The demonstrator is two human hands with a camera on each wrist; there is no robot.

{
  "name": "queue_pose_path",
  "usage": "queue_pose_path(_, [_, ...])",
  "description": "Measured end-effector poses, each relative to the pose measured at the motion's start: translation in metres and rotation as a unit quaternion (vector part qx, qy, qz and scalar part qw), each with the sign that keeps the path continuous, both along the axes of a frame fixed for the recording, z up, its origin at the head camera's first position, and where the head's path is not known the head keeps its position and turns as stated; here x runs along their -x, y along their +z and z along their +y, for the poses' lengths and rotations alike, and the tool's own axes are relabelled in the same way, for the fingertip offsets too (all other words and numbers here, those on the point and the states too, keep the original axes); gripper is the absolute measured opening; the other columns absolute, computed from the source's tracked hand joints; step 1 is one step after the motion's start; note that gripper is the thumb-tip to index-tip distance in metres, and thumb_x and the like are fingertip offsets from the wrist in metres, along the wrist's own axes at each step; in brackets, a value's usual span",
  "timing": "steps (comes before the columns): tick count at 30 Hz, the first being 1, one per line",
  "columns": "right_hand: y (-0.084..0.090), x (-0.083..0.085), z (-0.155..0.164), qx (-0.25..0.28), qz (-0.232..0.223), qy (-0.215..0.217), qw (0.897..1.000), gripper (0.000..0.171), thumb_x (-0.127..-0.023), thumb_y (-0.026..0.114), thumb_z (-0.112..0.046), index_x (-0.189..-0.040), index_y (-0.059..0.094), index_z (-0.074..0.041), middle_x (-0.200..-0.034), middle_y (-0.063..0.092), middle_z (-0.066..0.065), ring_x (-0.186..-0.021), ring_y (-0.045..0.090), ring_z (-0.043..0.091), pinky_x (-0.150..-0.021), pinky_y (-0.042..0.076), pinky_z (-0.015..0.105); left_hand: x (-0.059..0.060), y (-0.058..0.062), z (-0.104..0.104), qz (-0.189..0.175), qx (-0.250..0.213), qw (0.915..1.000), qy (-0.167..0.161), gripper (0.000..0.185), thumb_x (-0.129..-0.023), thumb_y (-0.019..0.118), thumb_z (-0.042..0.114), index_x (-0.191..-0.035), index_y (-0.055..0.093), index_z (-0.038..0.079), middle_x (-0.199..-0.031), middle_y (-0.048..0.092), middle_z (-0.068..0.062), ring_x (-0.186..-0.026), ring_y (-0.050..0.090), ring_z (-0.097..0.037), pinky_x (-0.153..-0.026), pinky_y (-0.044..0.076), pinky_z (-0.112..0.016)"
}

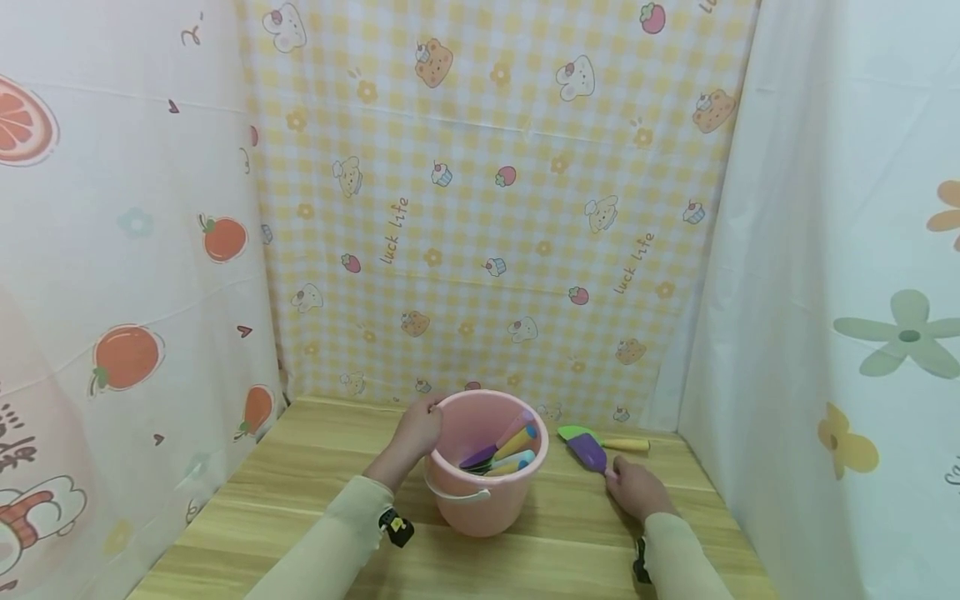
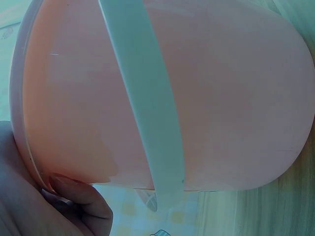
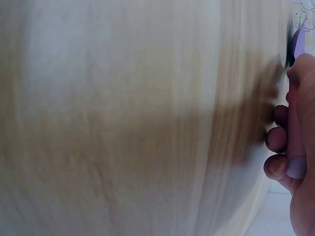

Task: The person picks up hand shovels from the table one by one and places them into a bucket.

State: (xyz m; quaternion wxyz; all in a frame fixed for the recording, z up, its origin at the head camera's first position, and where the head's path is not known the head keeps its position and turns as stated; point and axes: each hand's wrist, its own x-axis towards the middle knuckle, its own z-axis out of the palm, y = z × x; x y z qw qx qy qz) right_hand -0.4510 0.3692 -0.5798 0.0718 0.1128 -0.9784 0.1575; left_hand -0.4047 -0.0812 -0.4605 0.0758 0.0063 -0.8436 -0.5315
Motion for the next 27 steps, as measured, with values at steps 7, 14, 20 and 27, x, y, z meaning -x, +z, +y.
queue_pose_path(7, [0.002, -0.001, 0.001, 0.006, -0.003, -0.015, 1.000, 0.017, -0.107, 0.068, -0.025, -0.100, 0.056, -0.014, -0.076, 0.057, 0.003, -0.070, 0.054, 0.024, -0.063, 0.046, 0.045, 0.000, -0.001, 0.000, 0.006, 0.005, 1.0000, 0.001, 0.043, -0.115, 0.043, 0.017, -0.150, 0.068, 0.011, -0.142, 0.070, -0.018, -0.107, 0.071, -0.032, -0.086, 0.061, -0.048])
queue_pose_path(14, [-0.005, 0.001, 0.004, 0.001, 0.005, -0.012, 1.000, 0.017, -0.107, 0.068, -0.026, -0.102, 0.058, -0.014, -0.075, 0.059, 0.003, -0.068, 0.054, 0.023, -0.061, 0.048, 0.045, 0.001, -0.001, 0.000, 0.004, -0.003, 1.0000, 0.001, 0.043, -0.115, 0.043, 0.017, -0.150, 0.068, 0.012, -0.143, 0.070, -0.018, -0.110, 0.071, -0.034, -0.086, 0.061, -0.048])
queue_pose_path(20, [-0.001, -0.002, 0.002, 0.012, 0.010, -0.011, 1.000, 0.016, -0.104, 0.071, -0.025, -0.107, 0.063, -0.011, -0.079, 0.062, 0.003, -0.069, 0.055, 0.022, -0.062, 0.049, 0.043, -0.001, 0.000, 0.001, 0.000, -0.002, 1.0000, 0.003, 0.044, -0.115, 0.043, 0.018, -0.150, 0.068, 0.012, -0.147, 0.068, -0.018, -0.123, 0.069, -0.038, -0.097, 0.061, -0.055])
queue_pose_path(27, [0.015, -0.007, -0.006, 0.051, 0.018, 0.011, 0.998, 0.012, -0.108, 0.070, -0.023, -0.108, 0.066, -0.011, -0.078, 0.062, -0.001, -0.067, 0.055, 0.019, -0.060, 0.049, 0.039, 0.000, -0.001, 0.001, 0.004, 0.005, 1.0000, 0.003, 0.044, -0.114, 0.043, 0.017, -0.150, 0.068, 0.013, -0.146, 0.069, -0.018, -0.118, 0.070, -0.035, -0.095, 0.061, -0.054])
